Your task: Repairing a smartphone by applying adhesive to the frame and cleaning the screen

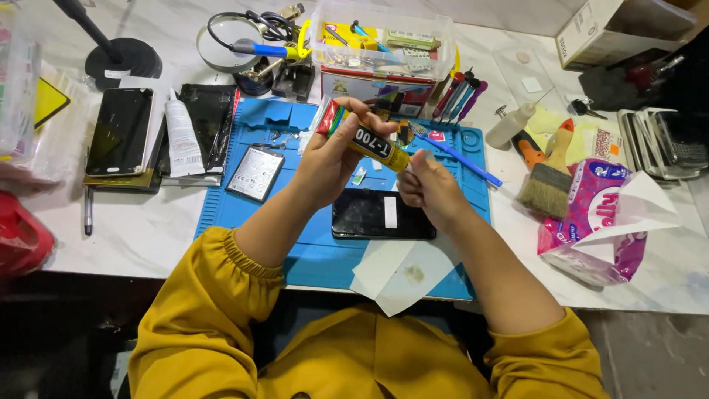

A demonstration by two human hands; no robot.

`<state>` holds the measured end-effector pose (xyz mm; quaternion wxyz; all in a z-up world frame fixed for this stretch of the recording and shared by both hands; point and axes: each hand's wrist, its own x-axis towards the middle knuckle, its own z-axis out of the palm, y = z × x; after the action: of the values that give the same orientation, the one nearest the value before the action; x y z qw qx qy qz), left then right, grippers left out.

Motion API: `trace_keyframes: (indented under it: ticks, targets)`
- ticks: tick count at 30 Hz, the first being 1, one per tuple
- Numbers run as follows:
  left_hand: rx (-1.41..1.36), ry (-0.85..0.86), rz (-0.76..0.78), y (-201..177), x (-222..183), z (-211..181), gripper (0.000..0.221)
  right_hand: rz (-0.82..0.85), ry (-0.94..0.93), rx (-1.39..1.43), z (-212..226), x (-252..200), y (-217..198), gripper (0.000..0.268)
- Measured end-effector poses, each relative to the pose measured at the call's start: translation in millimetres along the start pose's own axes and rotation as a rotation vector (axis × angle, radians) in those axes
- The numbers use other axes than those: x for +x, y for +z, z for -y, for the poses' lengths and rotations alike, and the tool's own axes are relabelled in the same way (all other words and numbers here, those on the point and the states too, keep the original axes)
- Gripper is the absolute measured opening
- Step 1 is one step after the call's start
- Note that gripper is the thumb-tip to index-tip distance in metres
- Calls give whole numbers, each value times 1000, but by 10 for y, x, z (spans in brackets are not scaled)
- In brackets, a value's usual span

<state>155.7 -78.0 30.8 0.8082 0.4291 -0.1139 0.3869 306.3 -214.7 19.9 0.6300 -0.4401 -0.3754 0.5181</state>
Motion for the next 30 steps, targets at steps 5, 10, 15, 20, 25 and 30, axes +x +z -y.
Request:
trace_keyframes:
  ticks: [5, 10, 15, 20, 25, 30]
  targets:
    - [483, 189, 146, 69, 4, -9, 40, -61, 8, 93, -150, 65, -160, 45]
    - [467, 172, 190, 67, 5, 18, 51, -68, -64, 132, -265, 122, -222, 40]
    - [224, -51, -115, 73, -57, 117, 39, -315, -679, -879, -85, -11, -109, 50]
    - [121, -125, -247, -31, -5, 28, 37, -71, -684, -646, -78, -13, -46, 43]
    - [248, -128, -302, -64, 18, -36, 37, -160, -18, -214, -33, 40, -19, 76]
    - [364, -97, -235, 47, -1, -33, 46, -86, -44, -150, -143, 50, -153, 23]
